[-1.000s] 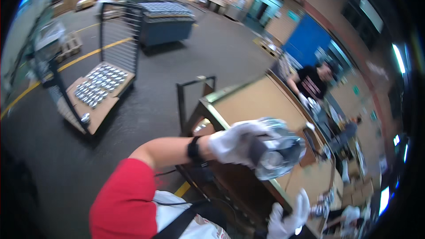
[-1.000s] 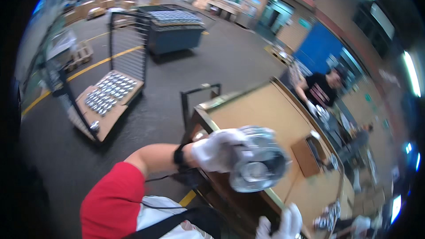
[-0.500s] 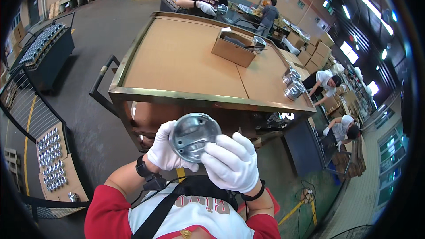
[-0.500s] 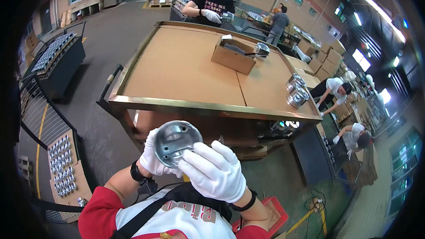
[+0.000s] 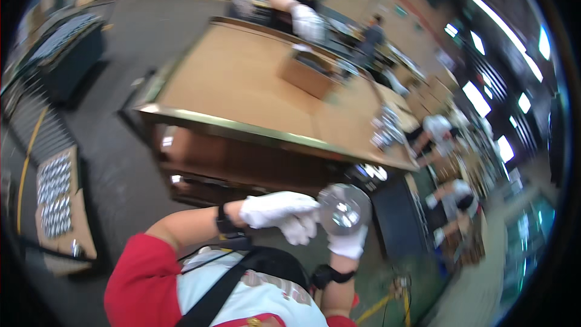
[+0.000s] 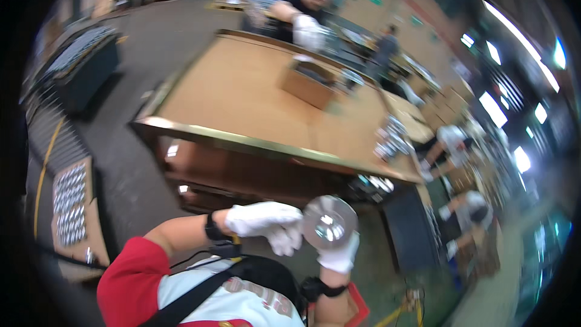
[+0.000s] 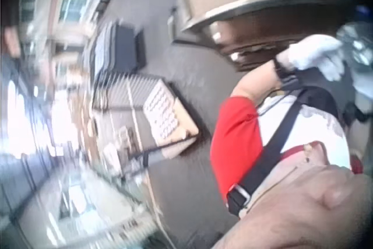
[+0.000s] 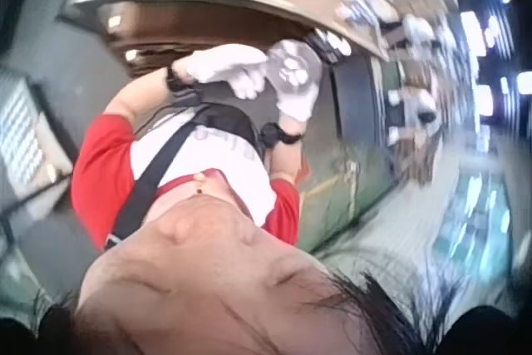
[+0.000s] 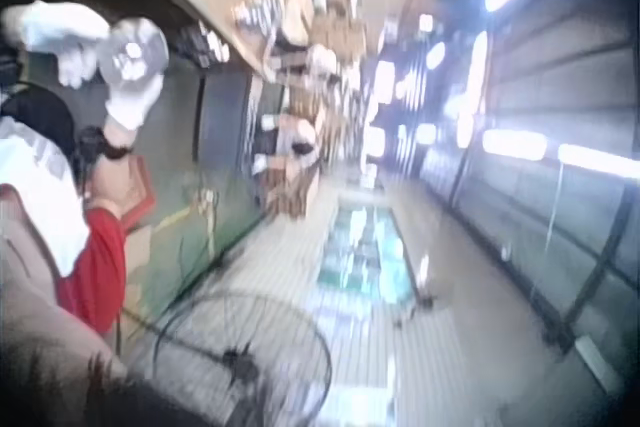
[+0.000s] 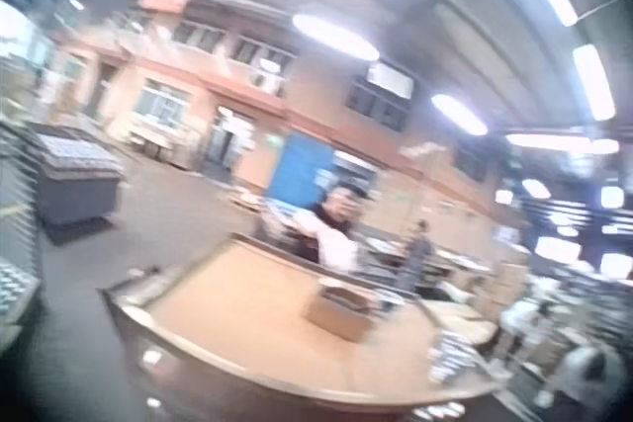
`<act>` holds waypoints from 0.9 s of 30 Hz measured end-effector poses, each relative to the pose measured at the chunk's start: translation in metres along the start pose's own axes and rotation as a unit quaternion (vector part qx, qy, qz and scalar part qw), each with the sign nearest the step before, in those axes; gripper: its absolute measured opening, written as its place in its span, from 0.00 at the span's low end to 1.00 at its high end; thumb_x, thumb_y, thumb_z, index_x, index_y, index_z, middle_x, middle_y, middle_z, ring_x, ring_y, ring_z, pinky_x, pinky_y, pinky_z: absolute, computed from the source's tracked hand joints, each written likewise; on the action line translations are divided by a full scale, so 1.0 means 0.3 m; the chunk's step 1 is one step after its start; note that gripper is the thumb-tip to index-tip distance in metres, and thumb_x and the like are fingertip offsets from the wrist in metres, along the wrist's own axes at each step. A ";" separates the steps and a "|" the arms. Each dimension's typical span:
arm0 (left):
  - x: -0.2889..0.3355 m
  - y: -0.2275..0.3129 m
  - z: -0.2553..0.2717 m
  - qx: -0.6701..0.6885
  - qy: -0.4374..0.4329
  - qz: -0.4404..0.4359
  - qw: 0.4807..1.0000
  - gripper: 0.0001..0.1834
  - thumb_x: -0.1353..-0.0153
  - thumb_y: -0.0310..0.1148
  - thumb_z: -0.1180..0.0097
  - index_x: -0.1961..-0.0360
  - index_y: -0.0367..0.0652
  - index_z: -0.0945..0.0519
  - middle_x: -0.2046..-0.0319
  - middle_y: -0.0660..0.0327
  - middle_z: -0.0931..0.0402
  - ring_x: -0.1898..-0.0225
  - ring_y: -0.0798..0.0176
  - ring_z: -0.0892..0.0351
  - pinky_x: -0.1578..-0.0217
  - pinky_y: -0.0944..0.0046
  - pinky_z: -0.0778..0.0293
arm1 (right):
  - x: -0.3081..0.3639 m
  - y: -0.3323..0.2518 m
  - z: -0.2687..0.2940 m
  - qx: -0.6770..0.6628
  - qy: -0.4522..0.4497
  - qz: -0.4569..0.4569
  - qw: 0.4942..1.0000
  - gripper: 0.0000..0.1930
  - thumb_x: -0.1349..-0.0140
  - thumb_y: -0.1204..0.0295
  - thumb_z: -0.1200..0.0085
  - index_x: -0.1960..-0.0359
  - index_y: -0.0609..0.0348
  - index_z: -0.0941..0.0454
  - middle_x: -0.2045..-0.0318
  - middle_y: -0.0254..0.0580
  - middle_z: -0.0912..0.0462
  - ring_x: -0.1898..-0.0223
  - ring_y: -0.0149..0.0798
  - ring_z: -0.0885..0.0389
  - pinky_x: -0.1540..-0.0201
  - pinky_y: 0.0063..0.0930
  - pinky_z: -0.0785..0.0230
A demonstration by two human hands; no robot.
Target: Inspecting metal pistons and organizing them on a mobile cart and workstation.
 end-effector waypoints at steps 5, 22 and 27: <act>-0.105 -0.116 0.011 -0.043 -0.034 0.036 0.998 0.31 0.27 0.53 0.54 0.51 0.28 0.22 0.58 0.44 0.17 0.58 0.50 0.14 0.55 0.56 0.18 | 0.087 0.015 0.040 0.021 -0.046 -0.074 0.996 0.17 0.25 0.67 0.62 0.43 0.61 0.26 0.50 0.44 0.18 0.51 0.41 0.18 0.45 0.39 0.24; -0.222 -0.213 -0.037 0.173 -0.184 0.123 0.960 0.58 0.41 0.80 0.68 0.30 0.35 0.40 0.47 0.33 0.24 0.47 0.36 0.20 0.48 0.42 0.21 | 0.071 -0.026 0.164 -0.387 0.047 -0.021 0.921 0.15 0.29 0.74 0.53 0.43 0.62 0.24 0.49 0.41 0.17 0.51 0.35 0.17 0.45 0.32 0.23; -0.236 -0.151 -0.116 0.229 -0.164 -0.013 0.960 0.71 0.61 0.82 0.43 0.26 0.39 0.46 0.36 0.40 0.34 0.38 0.37 0.28 0.39 0.41 0.28 | 0.022 -0.168 0.149 -0.073 -0.001 0.096 0.993 0.19 0.49 0.87 0.54 0.55 0.63 0.21 0.61 0.39 0.15 0.64 0.31 0.17 0.57 0.25 0.25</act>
Point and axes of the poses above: each hand's wrist, its own x-axis away from the middle knuckle, its own z-axis out of the back of the hand, y = z × x, the point moved 6 cm from there along -x, towards the middle knuckle
